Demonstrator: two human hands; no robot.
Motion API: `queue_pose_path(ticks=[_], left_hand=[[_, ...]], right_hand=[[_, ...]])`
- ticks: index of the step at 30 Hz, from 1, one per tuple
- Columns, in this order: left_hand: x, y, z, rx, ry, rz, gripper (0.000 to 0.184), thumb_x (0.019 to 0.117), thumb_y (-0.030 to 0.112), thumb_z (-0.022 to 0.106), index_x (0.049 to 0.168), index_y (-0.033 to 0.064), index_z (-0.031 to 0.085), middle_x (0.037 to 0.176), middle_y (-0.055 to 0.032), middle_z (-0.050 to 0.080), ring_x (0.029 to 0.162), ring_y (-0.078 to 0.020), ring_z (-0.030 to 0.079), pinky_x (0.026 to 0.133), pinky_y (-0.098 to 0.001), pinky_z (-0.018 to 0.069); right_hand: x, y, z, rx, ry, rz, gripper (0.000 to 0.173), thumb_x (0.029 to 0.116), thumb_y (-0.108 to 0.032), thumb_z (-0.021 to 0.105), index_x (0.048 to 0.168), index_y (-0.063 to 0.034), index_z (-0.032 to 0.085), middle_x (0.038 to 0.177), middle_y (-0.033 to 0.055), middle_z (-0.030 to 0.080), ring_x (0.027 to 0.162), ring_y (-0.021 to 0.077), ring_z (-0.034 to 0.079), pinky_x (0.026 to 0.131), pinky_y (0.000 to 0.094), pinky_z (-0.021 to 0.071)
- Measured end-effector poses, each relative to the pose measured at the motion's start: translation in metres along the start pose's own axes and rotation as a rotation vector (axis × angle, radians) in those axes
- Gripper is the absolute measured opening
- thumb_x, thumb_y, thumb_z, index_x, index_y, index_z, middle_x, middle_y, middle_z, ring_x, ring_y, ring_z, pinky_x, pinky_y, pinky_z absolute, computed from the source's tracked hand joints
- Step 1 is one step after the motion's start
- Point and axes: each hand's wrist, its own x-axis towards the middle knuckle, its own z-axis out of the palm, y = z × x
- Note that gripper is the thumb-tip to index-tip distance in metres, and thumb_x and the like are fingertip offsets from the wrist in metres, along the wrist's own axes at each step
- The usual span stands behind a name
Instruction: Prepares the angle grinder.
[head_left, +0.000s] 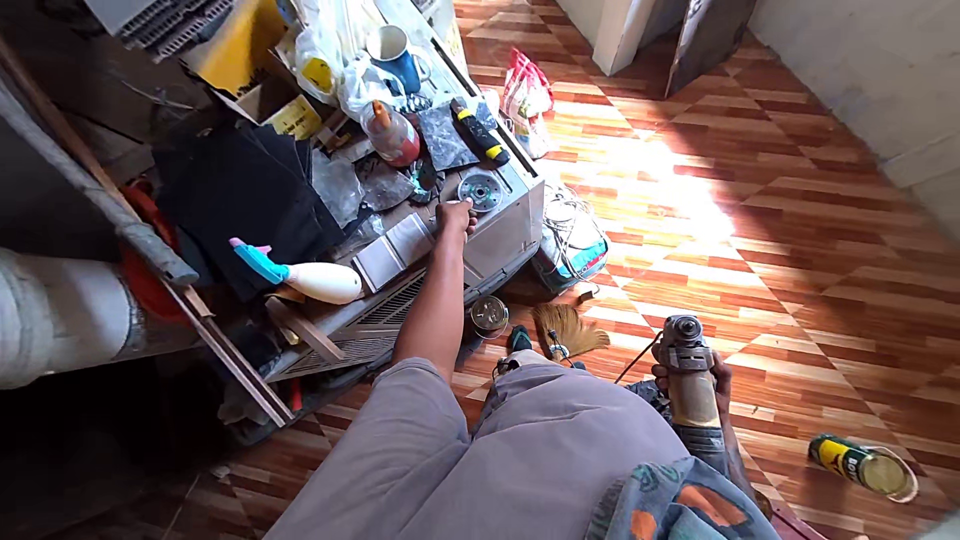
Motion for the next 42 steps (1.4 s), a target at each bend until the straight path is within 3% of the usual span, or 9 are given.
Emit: queue_pose_path(ticks=[3, 6, 11, 15, 20, 25, 28, 35, 42], left_hand=[[0.011, 0.004, -0.003, 0.276, 0.028, 0.062, 0.040, 0.1030, 0.033, 0.060, 0.124, -0.0003, 0.062, 0.086, -0.0081, 0.069, 0.060, -0.0129, 0.061, 0.059, -0.0300, 0.0537], [0.012, 0.007, -0.007, 0.501, 0.079, 0.090, 0.050, 0.0998, 0.040, 0.063, 0.124, -0.0035, 0.061, 0.099, -0.0157, 0.071, 0.075, -0.0229, 0.068, 0.073, -0.0412, 0.0578], [-0.024, -0.009, -0.034, 0.521, 0.111, 0.150, 0.055, 0.0991, 0.040, 0.063, 0.123, -0.0097, 0.062, 0.114, -0.0262, 0.069, 0.104, -0.0386, 0.069, 0.095, -0.0569, 0.0535], [-0.106, -0.064, -0.055, 0.355, -0.025, 0.122, 0.039, 0.1034, 0.029, 0.054, 0.124, -0.0025, 0.064, 0.095, -0.0168, 0.071, 0.076, -0.0255, 0.066, 0.072, -0.0460, 0.0562], [-0.203, -0.207, -0.106, -0.003, -0.238, -0.185, 0.028, 0.1058, 0.013, 0.052, 0.129, 0.0014, 0.062, 0.091, -0.0103, 0.071, 0.066, -0.0143, 0.065, 0.062, -0.0299, 0.0558], [-0.250, -0.287, -0.198, -0.362, 0.061, -0.271, 0.029, 0.1063, 0.023, 0.049, 0.122, 0.0052, 0.066, 0.079, -0.0008, 0.060, 0.060, -0.0087, 0.053, 0.054, -0.0235, 0.0466], [-0.248, -0.288, -0.257, -0.462, 0.245, -0.218, 0.028, 0.1062, 0.024, 0.049, 0.119, 0.0068, 0.067, 0.074, 0.0002, 0.060, 0.056, -0.0087, 0.053, 0.050, -0.0226, 0.0458], [-0.220, -0.250, -0.415, -0.473, 0.636, 0.201, 0.029, 0.1062, 0.020, 0.047, 0.122, 0.0052, 0.066, 0.074, 0.0018, 0.061, 0.057, -0.0078, 0.054, 0.054, -0.0241, 0.0483], [-0.159, -0.273, -0.507, -0.707, 0.683, 0.072, 0.020, 0.1045, 0.020, 0.051, 0.111, 0.0096, 0.067, 0.071, 0.0017, 0.060, 0.053, -0.0078, 0.055, 0.048, -0.0209, 0.0474]], right_hand=[[0.001, 0.002, 0.003, 0.032, -0.011, -0.012, 0.072, 0.0788, -0.052, 0.077, 0.131, -0.0067, 0.059, 0.112, 0.0216, 0.070, 0.083, 0.0286, 0.074, 0.063, 0.0369, 0.0628], [0.004, 0.003, 0.002, 0.061, -0.042, 0.000, 0.071, 0.0796, -0.051, 0.076, 0.131, -0.0054, 0.059, 0.114, 0.0225, 0.070, 0.084, 0.0297, 0.074, 0.063, 0.0376, 0.0628], [0.012, 0.001, -0.003, 0.043, -0.140, 0.057, 0.070, 0.0808, -0.053, 0.074, 0.131, -0.0056, 0.061, 0.113, 0.0218, 0.070, 0.083, 0.0290, 0.073, 0.063, 0.0373, 0.0621], [0.022, 0.002, -0.007, 0.024, -0.158, 0.131, 0.070, 0.0803, -0.055, 0.073, 0.128, -0.0054, 0.062, 0.110, 0.0201, 0.070, 0.081, 0.0269, 0.073, 0.061, 0.0355, 0.0614], [0.041, 0.035, -0.004, -0.206, -0.101, 0.273, 0.069, 0.0901, -0.069, 0.051, 0.123, -0.0083, 0.060, 0.099, 0.0145, 0.070, 0.072, 0.0192, 0.070, 0.052, 0.0285, 0.0567], [0.054, 0.059, 0.011, -0.306, -0.251, 0.469, 0.068, 0.0884, -0.066, 0.057, 0.129, -0.0121, 0.060, 0.112, 0.0139, 0.070, 0.081, 0.0182, 0.071, 0.060, 0.0280, 0.0584], [0.057, 0.073, 0.035, -0.410, -0.252, 0.534, 0.076, 0.0831, -0.068, 0.065, 0.132, -0.0109, 0.058, 0.112, 0.0150, 0.071, 0.082, 0.0196, 0.072, 0.061, 0.0299, 0.0602], [0.070, 0.112, 0.069, -0.485, -0.295, 0.496, 0.072, 0.0841, -0.067, 0.067, 0.129, -0.0116, 0.062, 0.112, 0.0147, 0.071, 0.085, 0.0198, 0.073, 0.066, 0.0313, 0.0612], [0.056, 0.178, 0.107, -0.607, -0.167, 0.538, 0.073, 0.0801, -0.070, 0.068, 0.128, -0.0162, 0.064, 0.110, 0.0097, 0.073, 0.087, 0.0175, 0.073, 0.069, 0.0316, 0.0617]])
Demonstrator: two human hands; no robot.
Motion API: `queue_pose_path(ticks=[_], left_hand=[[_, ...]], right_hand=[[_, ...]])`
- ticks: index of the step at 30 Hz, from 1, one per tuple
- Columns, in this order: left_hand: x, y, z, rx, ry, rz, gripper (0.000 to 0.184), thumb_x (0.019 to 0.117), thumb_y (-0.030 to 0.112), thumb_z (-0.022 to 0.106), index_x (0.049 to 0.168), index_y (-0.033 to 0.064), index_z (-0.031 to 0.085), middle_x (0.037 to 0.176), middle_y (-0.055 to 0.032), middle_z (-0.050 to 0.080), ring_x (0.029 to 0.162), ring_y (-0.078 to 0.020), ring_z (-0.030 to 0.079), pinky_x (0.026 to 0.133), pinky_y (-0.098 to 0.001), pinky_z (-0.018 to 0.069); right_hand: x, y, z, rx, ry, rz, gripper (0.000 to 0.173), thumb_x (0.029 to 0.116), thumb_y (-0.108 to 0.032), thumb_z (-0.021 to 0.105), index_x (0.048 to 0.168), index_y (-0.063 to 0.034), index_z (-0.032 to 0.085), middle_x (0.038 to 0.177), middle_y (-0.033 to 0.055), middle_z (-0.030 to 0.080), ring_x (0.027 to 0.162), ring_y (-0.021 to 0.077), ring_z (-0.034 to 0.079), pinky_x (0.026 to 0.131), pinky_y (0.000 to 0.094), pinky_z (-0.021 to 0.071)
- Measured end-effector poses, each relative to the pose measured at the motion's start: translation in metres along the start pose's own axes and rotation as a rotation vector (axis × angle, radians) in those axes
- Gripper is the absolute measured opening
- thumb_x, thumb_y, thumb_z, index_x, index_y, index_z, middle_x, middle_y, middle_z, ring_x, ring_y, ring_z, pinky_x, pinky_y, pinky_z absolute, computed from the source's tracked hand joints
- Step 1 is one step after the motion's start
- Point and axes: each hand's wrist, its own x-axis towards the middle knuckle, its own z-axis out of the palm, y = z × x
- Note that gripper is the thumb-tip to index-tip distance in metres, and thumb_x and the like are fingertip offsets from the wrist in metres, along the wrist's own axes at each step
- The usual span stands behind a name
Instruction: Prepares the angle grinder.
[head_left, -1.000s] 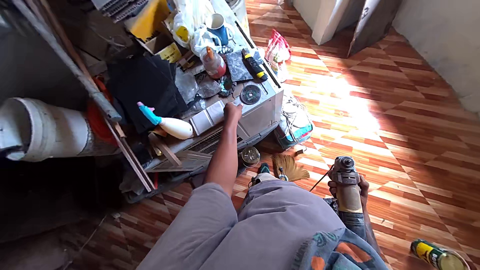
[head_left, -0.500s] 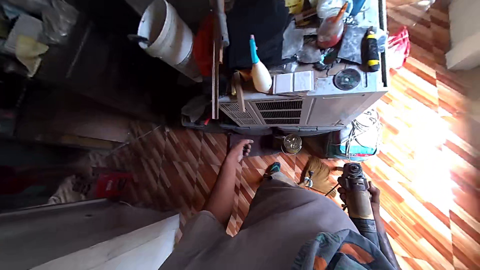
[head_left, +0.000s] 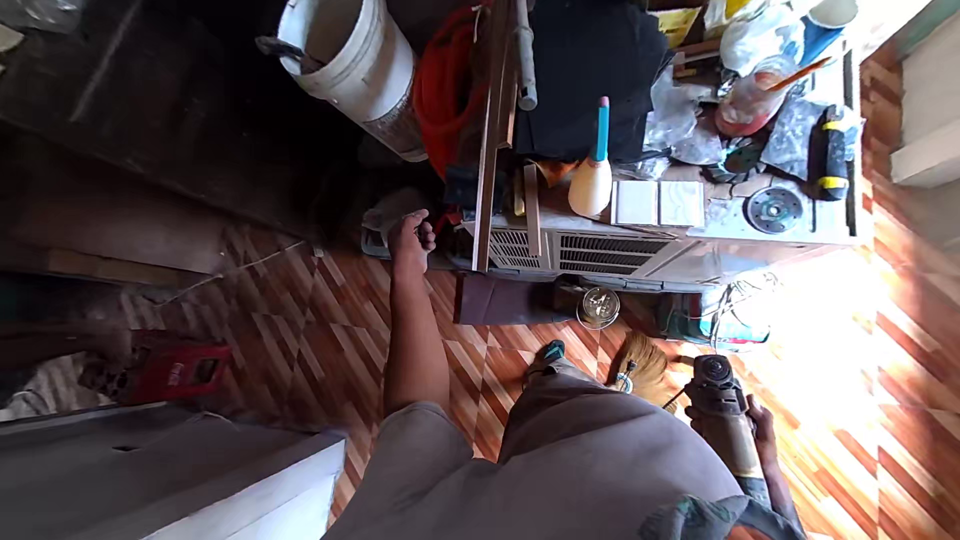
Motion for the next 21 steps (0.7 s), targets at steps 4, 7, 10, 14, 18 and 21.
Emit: queue_pose_path(ticks=[4, 7, 10, 14, 18, 21], left_hand=[[0.046, 0.006, 0.026, 0.192, 0.011, 0.007, 0.028, 0.1052, 0.015, 0.045, 0.120, 0.0050, 0.066, 0.085, -0.0030, 0.066, 0.065, -0.0105, 0.061, 0.058, -0.0255, 0.0519], [0.098, 0.025, 0.053, 0.528, -0.001, 0.221, 0.034, 0.1043, 0.023, 0.052, 0.125, 0.0000, 0.066, 0.102, -0.0125, 0.069, 0.086, -0.0184, 0.065, 0.078, -0.0363, 0.0555], [0.140, 0.051, 0.088, 0.916, 0.005, 0.264, 0.056, 0.0959, 0.050, 0.065, 0.121, 0.0001, 0.068, 0.120, -0.0210, 0.070, 0.116, -0.0340, 0.066, 0.102, -0.0562, 0.0502], [0.163, 0.058, 0.126, 1.261, -0.187, 0.061, 0.085, 0.0851, 0.064, 0.072, 0.133, -0.0050, 0.060, 0.135, -0.0284, 0.060, 0.128, -0.0426, 0.057, 0.106, -0.0642, 0.0445], [0.189, 0.037, 0.138, 1.302, -0.260, -0.007, 0.074, 0.0847, 0.049, 0.079, 0.129, -0.0075, 0.061, 0.132, -0.0283, 0.062, 0.127, -0.0423, 0.058, 0.106, -0.0619, 0.0455], [0.201, 0.031, 0.131, 1.131, -0.270, 0.018, 0.061, 0.0860, 0.037, 0.081, 0.126, -0.0058, 0.062, 0.121, -0.0236, 0.067, 0.109, -0.0340, 0.067, 0.099, -0.0530, 0.0524]], right_hand=[[0.013, 0.012, 0.034, -0.042, 0.076, 0.007, 0.069, 0.0795, -0.070, 0.069, 0.123, -0.0174, 0.067, 0.107, 0.0077, 0.075, 0.087, 0.0157, 0.074, 0.069, 0.0300, 0.0622], [0.018, 0.020, 0.040, 0.007, 0.071, 0.006, 0.068, 0.0784, -0.069, 0.072, 0.123, -0.0175, 0.069, 0.107, 0.0076, 0.075, 0.088, 0.0152, 0.074, 0.071, 0.0299, 0.0626], [0.024, 0.019, 0.055, -0.015, 0.150, 0.010, 0.068, 0.0756, -0.071, 0.072, 0.120, -0.0198, 0.070, 0.104, 0.0060, 0.076, 0.085, 0.0140, 0.074, 0.068, 0.0294, 0.0622], [0.026, 0.023, 0.048, -0.093, 0.173, 0.008, 0.077, 0.0781, -0.075, 0.067, 0.130, -0.0186, 0.064, 0.114, 0.0090, 0.074, 0.092, 0.0189, 0.074, 0.073, 0.0350, 0.0626], [0.024, 0.025, 0.067, -0.076, 0.229, -0.030, 0.079, 0.0785, -0.075, 0.066, 0.132, -0.0171, 0.062, 0.112, 0.0091, 0.073, 0.090, 0.0184, 0.074, 0.071, 0.0332, 0.0627], [0.024, 0.031, 0.067, -0.015, 0.226, -0.064, 0.075, 0.0791, -0.074, 0.067, 0.128, -0.0176, 0.065, 0.109, 0.0092, 0.074, 0.088, 0.0177, 0.074, 0.070, 0.0321, 0.0627]])
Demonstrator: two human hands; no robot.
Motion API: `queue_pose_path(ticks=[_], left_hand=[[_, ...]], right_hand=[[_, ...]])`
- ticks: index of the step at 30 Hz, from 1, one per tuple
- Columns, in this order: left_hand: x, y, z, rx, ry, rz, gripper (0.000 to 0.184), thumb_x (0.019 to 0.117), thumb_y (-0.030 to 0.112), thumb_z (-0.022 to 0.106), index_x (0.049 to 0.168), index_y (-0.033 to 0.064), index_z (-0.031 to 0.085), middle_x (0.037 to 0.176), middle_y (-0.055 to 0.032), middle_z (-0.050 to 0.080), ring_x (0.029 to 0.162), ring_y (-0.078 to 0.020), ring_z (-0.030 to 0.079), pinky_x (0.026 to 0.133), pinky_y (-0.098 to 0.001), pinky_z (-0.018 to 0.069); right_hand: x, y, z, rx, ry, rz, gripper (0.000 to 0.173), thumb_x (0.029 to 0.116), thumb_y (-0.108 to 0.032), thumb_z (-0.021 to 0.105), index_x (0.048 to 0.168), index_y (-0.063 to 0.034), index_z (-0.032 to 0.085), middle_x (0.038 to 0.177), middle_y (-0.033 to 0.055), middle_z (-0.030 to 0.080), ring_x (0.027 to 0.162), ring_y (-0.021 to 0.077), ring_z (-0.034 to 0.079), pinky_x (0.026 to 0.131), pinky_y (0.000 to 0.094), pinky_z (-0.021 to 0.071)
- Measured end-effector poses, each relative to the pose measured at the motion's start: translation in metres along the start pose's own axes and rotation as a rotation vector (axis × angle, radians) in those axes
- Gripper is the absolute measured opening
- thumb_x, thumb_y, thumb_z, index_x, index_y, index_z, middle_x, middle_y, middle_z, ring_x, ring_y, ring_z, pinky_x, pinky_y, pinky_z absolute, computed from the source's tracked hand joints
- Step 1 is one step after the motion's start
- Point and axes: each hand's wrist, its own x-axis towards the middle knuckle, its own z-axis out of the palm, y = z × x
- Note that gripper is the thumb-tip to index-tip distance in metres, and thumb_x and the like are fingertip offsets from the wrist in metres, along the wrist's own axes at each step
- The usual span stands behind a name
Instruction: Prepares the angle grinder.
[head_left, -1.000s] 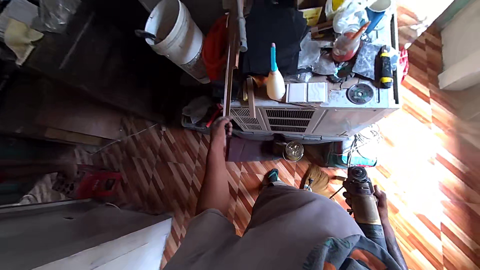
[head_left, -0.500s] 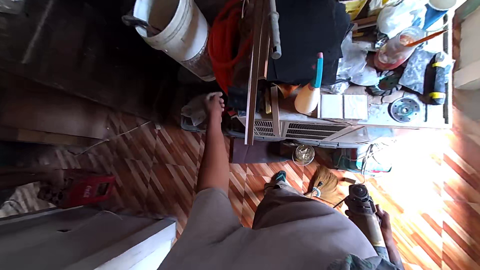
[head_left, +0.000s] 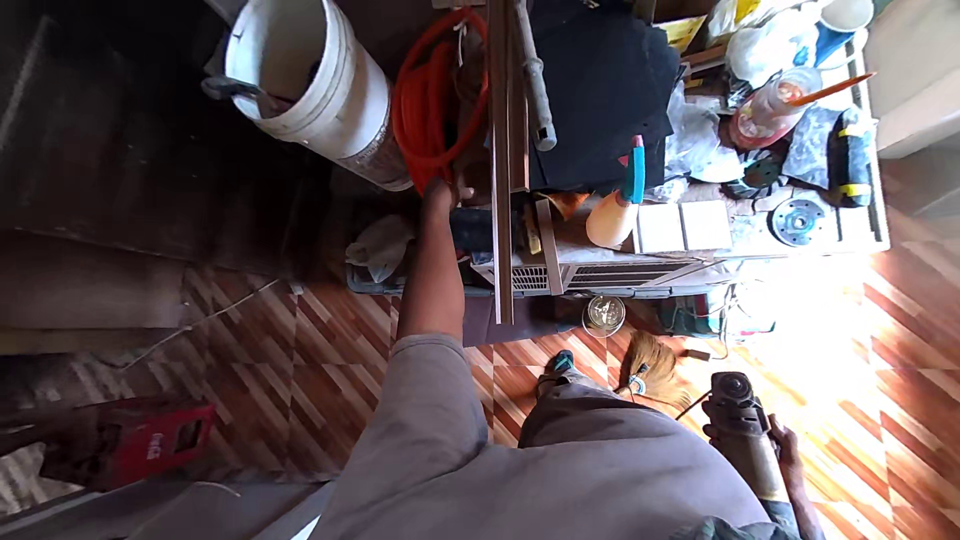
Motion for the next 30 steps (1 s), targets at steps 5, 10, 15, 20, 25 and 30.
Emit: queue_pose_path(ticks=[5, 10, 15, 20, 25, 30], left_hand=[[-0.014, -0.016, -0.023, -0.376, 0.048, 0.154, 0.031, 0.1010, 0.021, 0.062, 0.126, 0.0031, 0.063, 0.104, -0.0107, 0.067, 0.077, -0.0141, 0.059, 0.070, -0.0329, 0.0510], [-0.030, -0.042, -0.054, -0.557, 0.198, 0.280, 0.028, 0.0981, 0.028, 0.070, 0.112, 0.0033, 0.066, 0.084, -0.0011, 0.067, 0.061, -0.0051, 0.054, 0.055, -0.0221, 0.0455], [-0.108, -0.057, -0.089, -0.674, 0.298, 0.384, 0.022, 0.1002, 0.025, 0.067, 0.107, 0.0044, 0.067, 0.080, 0.0033, 0.065, 0.061, -0.0037, 0.058, 0.058, -0.0203, 0.0503], [-0.218, -0.036, -0.075, -0.894, 0.127, 0.472, 0.015, 0.1040, 0.019, 0.059, 0.111, 0.0072, 0.064, 0.086, 0.0039, 0.064, 0.067, -0.0045, 0.059, 0.064, -0.0222, 0.0545], [-0.309, -0.002, 0.005, -1.342, -0.467, 0.596, 0.020, 0.1050, 0.029, 0.052, 0.095, 0.0176, 0.065, 0.072, 0.0069, 0.059, 0.061, -0.0038, 0.054, 0.058, -0.0200, 0.0478], [-0.378, 0.033, 0.095, -1.459, -0.986, 0.586, 0.017, 0.0970, 0.034, 0.067, 0.097, 0.0171, 0.064, 0.076, 0.0060, 0.060, 0.063, -0.0058, 0.057, 0.059, -0.0207, 0.0486]], right_hand=[[0.005, 0.007, -0.003, 0.064, -0.033, 0.018, 0.072, 0.0796, -0.071, 0.069, 0.126, -0.0167, 0.067, 0.107, 0.0101, 0.074, 0.085, 0.0182, 0.074, 0.068, 0.0320, 0.0628], [0.011, 0.009, -0.003, 0.044, -0.065, 0.065, 0.073, 0.0806, -0.073, 0.066, 0.128, -0.0173, 0.065, 0.110, 0.0105, 0.074, 0.088, 0.0187, 0.074, 0.070, 0.0327, 0.0626], [0.014, 0.003, -0.001, 0.005, -0.135, 0.073, 0.069, 0.0814, -0.072, 0.067, 0.125, -0.0191, 0.067, 0.111, 0.0073, 0.074, 0.091, 0.0158, 0.074, 0.071, 0.0307, 0.0624], [0.019, -0.002, -0.023, -0.030, -0.231, 0.092, 0.070, 0.0804, -0.074, 0.066, 0.124, -0.0190, 0.068, 0.107, 0.0077, 0.075, 0.089, 0.0172, 0.074, 0.071, 0.0323, 0.0621], [0.008, -0.010, -0.047, -0.125, -0.318, 0.050, 0.068, 0.0826, -0.074, 0.062, 0.124, -0.0211, 0.066, 0.108, 0.0051, 0.075, 0.089, 0.0162, 0.074, 0.071, 0.0324, 0.0622], [-0.027, -0.020, -0.077, -0.113, -0.295, -0.004, 0.055, 0.0955, -0.064, 0.048, 0.123, -0.0182, 0.064, 0.107, 0.0048, 0.074, 0.091, 0.0151, 0.072, 0.073, 0.0331, 0.0622]])
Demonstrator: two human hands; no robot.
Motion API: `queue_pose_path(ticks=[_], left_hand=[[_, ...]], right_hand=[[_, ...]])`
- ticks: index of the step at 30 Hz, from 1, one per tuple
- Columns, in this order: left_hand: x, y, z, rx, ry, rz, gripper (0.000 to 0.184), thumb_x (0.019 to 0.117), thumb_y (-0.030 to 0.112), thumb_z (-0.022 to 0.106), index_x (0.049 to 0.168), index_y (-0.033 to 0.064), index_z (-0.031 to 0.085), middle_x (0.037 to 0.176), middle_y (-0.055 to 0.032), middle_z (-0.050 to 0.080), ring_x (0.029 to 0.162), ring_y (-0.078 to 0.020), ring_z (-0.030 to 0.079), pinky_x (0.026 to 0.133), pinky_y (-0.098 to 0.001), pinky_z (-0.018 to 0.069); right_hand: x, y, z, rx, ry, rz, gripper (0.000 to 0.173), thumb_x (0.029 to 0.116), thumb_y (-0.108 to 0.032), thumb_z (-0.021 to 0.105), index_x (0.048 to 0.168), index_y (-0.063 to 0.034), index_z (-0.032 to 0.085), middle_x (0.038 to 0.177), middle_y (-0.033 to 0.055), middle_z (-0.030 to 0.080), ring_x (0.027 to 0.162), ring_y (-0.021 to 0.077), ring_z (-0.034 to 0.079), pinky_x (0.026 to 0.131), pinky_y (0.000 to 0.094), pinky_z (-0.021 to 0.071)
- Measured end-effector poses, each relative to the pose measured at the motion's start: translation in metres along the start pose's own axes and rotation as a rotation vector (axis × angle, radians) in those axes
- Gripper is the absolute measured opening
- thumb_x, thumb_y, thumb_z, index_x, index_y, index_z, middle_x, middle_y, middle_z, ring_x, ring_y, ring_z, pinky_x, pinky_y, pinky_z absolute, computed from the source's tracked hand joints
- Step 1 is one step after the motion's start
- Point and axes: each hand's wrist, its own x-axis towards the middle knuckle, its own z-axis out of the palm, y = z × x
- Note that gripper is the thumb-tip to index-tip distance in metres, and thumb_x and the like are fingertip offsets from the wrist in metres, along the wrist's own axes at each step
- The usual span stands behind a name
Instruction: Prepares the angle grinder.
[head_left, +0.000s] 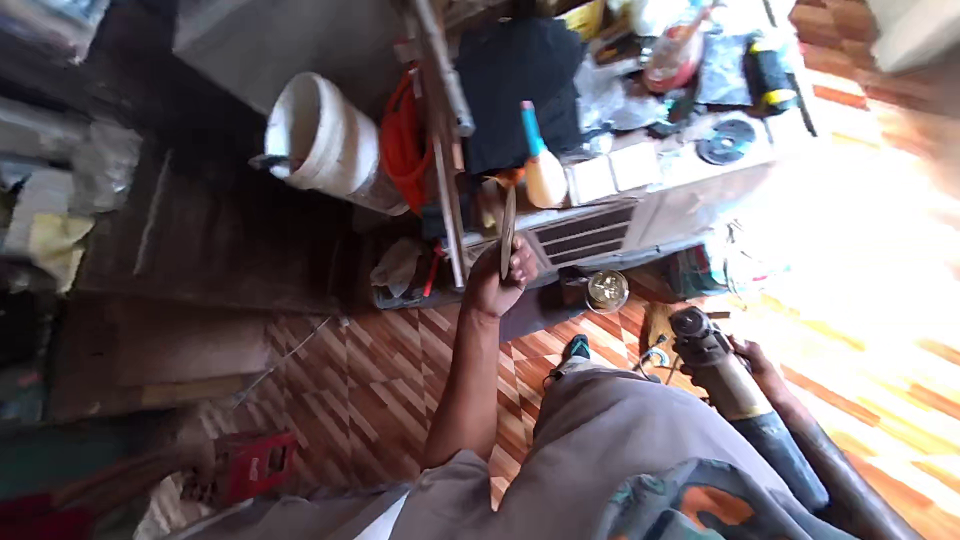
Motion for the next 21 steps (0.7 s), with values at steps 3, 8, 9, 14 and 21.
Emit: queue_pose_path(ticks=[3, 8, 9, 14, 21], left_hand=[[0.010, -0.060, 0.056, 0.421, 0.152, -0.133, 0.019, 0.1053, 0.026, 0.054, 0.100, 0.0122, 0.066, 0.083, 0.0021, 0.068, 0.071, -0.0062, 0.064, 0.066, -0.0243, 0.0561], [0.011, -0.155, 0.147, 0.947, 0.012, -0.296, 0.013, 0.1012, 0.016, 0.062, 0.098, 0.0035, 0.067, 0.077, -0.0003, 0.066, 0.062, -0.0071, 0.059, 0.057, -0.0235, 0.0525], [0.010, -0.168, 0.154, 1.013, 0.000, -0.306, 0.015, 0.1006, 0.017, 0.065, 0.100, 0.0023, 0.068, 0.079, -0.0021, 0.067, 0.062, -0.0085, 0.060, 0.058, -0.0250, 0.0535], [0.006, -0.202, 0.178, 1.169, -0.042, -0.444, 0.017, 0.1002, 0.019, 0.067, 0.100, 0.0028, 0.069, 0.078, -0.0034, 0.068, 0.059, -0.0087, 0.059, 0.056, -0.0240, 0.0516], [0.015, -0.224, 0.203, 1.248, -0.072, -0.412, 0.017, 0.0981, 0.021, 0.070, 0.097, 0.0043, 0.070, 0.076, -0.0031, 0.066, 0.056, -0.0084, 0.059, 0.055, -0.0248, 0.0525]], right_hand=[[-0.027, -0.004, -0.008, 0.040, -0.001, -0.008, 0.049, 0.1012, -0.052, 0.039, 0.122, -0.0152, 0.064, 0.104, 0.0040, 0.074, 0.092, 0.0138, 0.071, 0.079, 0.0334, 0.0617], [-0.056, 0.009, -0.041, 0.217, -0.114, 0.015, 0.060, 0.0958, -0.063, 0.049, 0.130, -0.0145, 0.061, 0.104, 0.0085, 0.072, 0.089, 0.0168, 0.071, 0.076, 0.0317, 0.0599], [-0.062, 0.010, -0.045, 0.214, -0.124, 0.027, 0.062, 0.0942, -0.065, 0.051, 0.128, -0.0151, 0.061, 0.103, 0.0082, 0.072, 0.089, 0.0164, 0.070, 0.077, 0.0315, 0.0597], [-0.094, 0.004, -0.055, 0.247, -0.099, 0.024, 0.053, 0.0955, -0.062, 0.047, 0.115, -0.0162, 0.065, 0.095, 0.0068, 0.073, 0.083, 0.0148, 0.070, 0.072, 0.0300, 0.0594], [-0.112, 0.013, -0.066, 0.361, -0.103, -0.073, 0.060, 0.0906, -0.066, 0.058, 0.120, -0.0139, 0.064, 0.099, 0.0102, 0.073, 0.085, 0.0176, 0.071, 0.072, 0.0310, 0.0596]])
